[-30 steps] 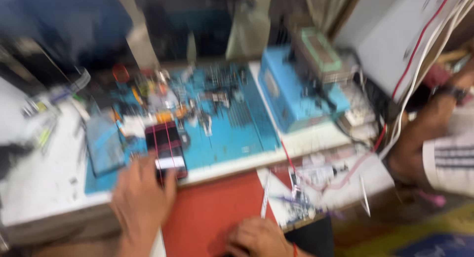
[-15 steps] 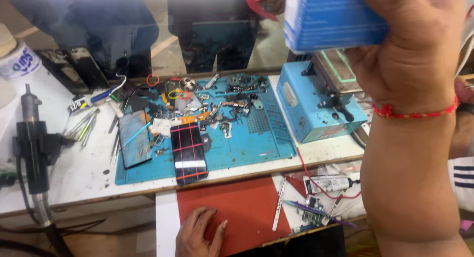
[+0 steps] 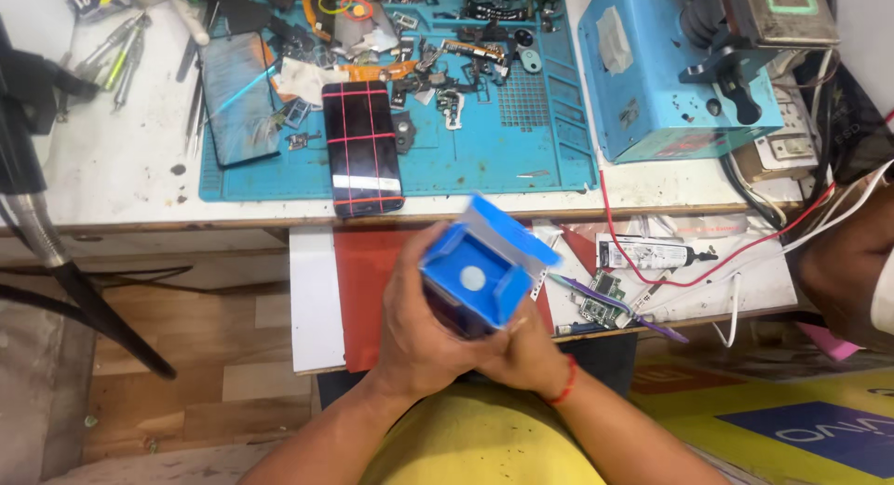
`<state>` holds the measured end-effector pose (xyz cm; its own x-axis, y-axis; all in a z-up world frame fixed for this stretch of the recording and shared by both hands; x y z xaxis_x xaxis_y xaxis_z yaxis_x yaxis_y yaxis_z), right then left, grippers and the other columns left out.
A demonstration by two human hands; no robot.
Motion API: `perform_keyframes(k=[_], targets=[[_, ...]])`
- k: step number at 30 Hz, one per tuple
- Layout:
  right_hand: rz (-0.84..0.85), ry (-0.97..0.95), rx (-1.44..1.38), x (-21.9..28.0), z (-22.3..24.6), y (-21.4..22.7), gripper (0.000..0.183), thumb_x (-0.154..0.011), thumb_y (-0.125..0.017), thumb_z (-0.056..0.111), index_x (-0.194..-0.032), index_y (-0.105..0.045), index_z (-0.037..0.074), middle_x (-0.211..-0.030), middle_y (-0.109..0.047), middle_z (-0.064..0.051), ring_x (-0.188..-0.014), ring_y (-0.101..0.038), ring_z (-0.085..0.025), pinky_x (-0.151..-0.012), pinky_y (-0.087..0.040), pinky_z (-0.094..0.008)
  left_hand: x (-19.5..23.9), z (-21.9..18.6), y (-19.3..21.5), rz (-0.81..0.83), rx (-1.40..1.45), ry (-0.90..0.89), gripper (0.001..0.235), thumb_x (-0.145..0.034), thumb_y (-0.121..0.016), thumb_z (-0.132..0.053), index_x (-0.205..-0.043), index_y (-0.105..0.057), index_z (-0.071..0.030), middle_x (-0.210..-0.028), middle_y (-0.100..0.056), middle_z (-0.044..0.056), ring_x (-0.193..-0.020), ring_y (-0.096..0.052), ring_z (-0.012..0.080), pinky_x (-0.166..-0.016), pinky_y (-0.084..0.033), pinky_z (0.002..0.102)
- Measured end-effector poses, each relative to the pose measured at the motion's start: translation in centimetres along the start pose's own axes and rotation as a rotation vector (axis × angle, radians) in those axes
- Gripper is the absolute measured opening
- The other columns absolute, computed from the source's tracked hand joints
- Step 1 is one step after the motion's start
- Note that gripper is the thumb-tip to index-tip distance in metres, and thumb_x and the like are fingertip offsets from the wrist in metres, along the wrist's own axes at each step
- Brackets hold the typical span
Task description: The person opens a blue Philips phone box and removes a new battery. They then disassemble a black feature phone, remove the old battery, and insert the new one. The person reassembles the phone and places it on the workbench.
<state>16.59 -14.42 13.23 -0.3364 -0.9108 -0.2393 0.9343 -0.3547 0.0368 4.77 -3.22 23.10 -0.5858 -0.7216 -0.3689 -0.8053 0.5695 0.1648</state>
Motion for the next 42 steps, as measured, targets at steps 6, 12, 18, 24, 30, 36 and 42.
perform_keyframes(k=[6,12,18,24,30,36,42], targets=[[-0.270,0.595,0.394,0.1,11.9,4.9,0.031,-0.093,-0.062,0.005,-0.123,-0.070,0.012,-0.112,-0.070,-0.005,-0.099,-0.073,-0.016,-0.087,-0.065,-0.034,-1.9,-2.1,-0.1,-0.055,-0.396,-0.359,0.097,-0.061,-0.098,-0.024,-0.141,-0.047,-0.005,-0.139,-0.060,0.017,-0.127,-0.062,0.0378,-0.111,-0.048,0.049],[-0.017,0.198,0.704,-2.4,13.7,3.1,0.029,-0.089,-0.071,0.001,-0.118,-0.066,0.002,-0.115,-0.065,-0.019,-0.100,-0.067,-0.034,-0.084,-0.056,-0.039,-2.7,-3.9,-1.9,0.028,-0.663,-0.484,0.070,-0.075,-0.088,-0.029,-0.134,-0.058,-0.006,-0.137,-0.063,0.014,-0.117,-0.062,0.0365,-0.095,-0.047,0.051],[-0.279,0.306,1.060,-5.1,14.4,5.4,0.038,-0.077,-0.074,0.003,-0.114,-0.067,-0.003,-0.123,-0.049,-0.021,-0.111,-0.053,-0.038,-0.089,-0.051,-0.050,-7.7,-2.4,-3.5,0.022,-0.698,-0.979,0.044,-0.101,-0.075,-0.014,-0.141,-0.058,-0.019,-0.136,-0.060,0.005,-0.125,-0.058,0.0283,-0.112,-0.046,0.050],[-0.394,0.130,0.752,-7.3,9.0,8.5,0.028,-0.092,-0.069,-0.005,-0.120,-0.067,-0.002,-0.133,-0.043,-0.015,-0.120,-0.057,-0.028,-0.082,-0.062,-0.028,-11.3,4.6,-6.9,0.065,-0.520,-0.976,0.038,-0.096,-0.073,-0.010,-0.131,-0.058,-0.012,-0.120,-0.052,0.009,-0.117,-0.053,0.0315,-0.119,-0.043,0.057],[-0.620,0.153,0.504,-5.9,3.9,9.1,0.036,-0.085,-0.056,-0.010,-0.118,-0.068,-0.005,-0.149,-0.035,-0.018,-0.138,-0.045,-0.028,-0.112,-0.045,-0.034,-7.9,6.5,-10.3,0.060,-0.464,-0.699,0.053,-0.080,-0.073,-0.004,-0.127,-0.050,-0.011,-0.133,-0.047,0.012,-0.132,-0.045,0.0345,-0.123,-0.030,0.062],[-0.602,-0.067,0.115,-4.4,1.0,12.5,0.019,-0.101,-0.062,0.004,-0.114,-0.072,-0.004,-0.135,-0.051,-0.008,-0.127,-0.053,-0.017,-0.109,-0.045,-0.032,-8.6,4.8,-8.8,0.567,-0.474,-0.628,0.069,-0.068,-0.080,-0.012,-0.131,-0.054,-0.006,-0.143,-0.048,0.019,-0.138,-0.042,0.0444,-0.124,-0.028,0.056],[-0.411,-0.424,-0.163,-3.2,-1.4,13.1,0.020,-0.107,-0.063,0.013,-0.108,-0.070,-0.005,-0.089,-0.066,-0.007,-0.078,-0.057,-0.014,-0.074,-0.048,-0.029,-14.3,4.0,-8.5,0.711,-0.697,-0.669,0.113,-0.048,-0.091,-0.037,-0.147,-0.049,-0.002,-0.150,-0.048,0.023,-0.142,-0.038,0.0444,-0.118,-0.022,0.055]])
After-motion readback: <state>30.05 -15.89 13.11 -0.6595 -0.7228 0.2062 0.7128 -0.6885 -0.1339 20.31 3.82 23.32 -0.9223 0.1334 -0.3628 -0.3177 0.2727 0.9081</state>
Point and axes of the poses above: each hand's wrist, its own x-axis away from the middle knuckle, its own y-axis out of the back of the hand, z = x × y, the point moved 4 cm from there along -x, towards the middle knuckle
